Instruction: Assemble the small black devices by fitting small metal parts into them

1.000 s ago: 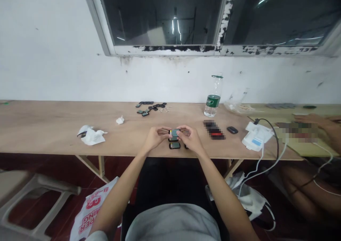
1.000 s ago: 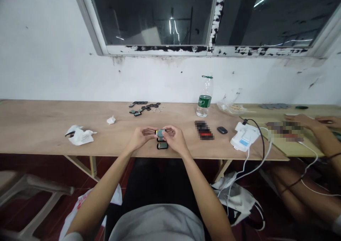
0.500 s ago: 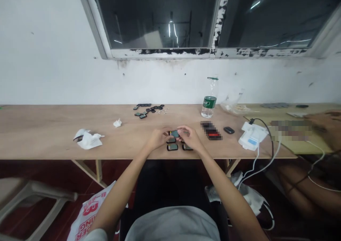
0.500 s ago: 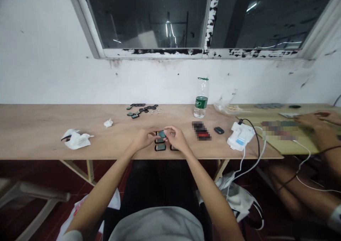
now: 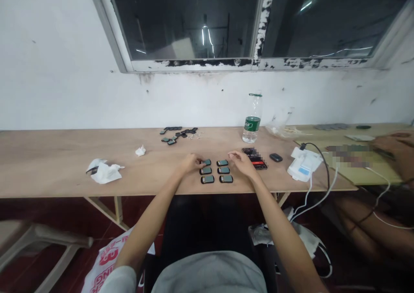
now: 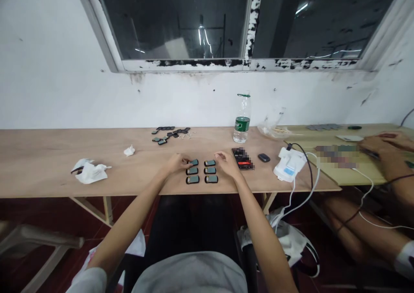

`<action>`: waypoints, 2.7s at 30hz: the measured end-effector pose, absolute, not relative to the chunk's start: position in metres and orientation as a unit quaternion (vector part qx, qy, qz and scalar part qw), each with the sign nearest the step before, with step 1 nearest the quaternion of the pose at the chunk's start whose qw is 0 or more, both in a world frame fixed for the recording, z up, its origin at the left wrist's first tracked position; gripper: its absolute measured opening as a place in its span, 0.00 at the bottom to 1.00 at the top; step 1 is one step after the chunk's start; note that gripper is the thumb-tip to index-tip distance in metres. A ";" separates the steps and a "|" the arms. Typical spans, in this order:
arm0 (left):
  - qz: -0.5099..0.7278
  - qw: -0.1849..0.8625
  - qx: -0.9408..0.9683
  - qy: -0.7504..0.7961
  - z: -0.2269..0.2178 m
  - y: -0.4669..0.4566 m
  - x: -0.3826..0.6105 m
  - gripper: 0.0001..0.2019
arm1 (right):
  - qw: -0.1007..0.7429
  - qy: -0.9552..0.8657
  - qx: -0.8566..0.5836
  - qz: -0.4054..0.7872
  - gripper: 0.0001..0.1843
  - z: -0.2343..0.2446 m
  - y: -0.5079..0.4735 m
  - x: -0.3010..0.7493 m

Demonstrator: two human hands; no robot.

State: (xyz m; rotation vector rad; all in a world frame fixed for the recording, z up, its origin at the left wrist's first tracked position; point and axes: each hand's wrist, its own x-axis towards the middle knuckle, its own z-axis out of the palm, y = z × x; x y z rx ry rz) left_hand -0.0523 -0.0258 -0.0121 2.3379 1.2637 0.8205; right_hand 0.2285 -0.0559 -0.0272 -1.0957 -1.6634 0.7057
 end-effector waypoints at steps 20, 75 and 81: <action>0.315 0.178 0.802 0.475 -0.016 -0.074 -0.085 0.19 | 0.436 -0.692 -0.556 0.149 0.11 -0.066 -0.039 0.230; 0.245 0.101 0.761 0.592 -0.037 -0.064 -0.073 0.10 | 0.389 -0.750 -0.512 0.156 0.17 -0.062 -0.043 0.216; 0.271 0.081 0.779 0.560 -0.040 -0.063 -0.075 0.09 | 0.389 -0.753 -0.510 0.148 0.12 -0.062 -0.043 0.214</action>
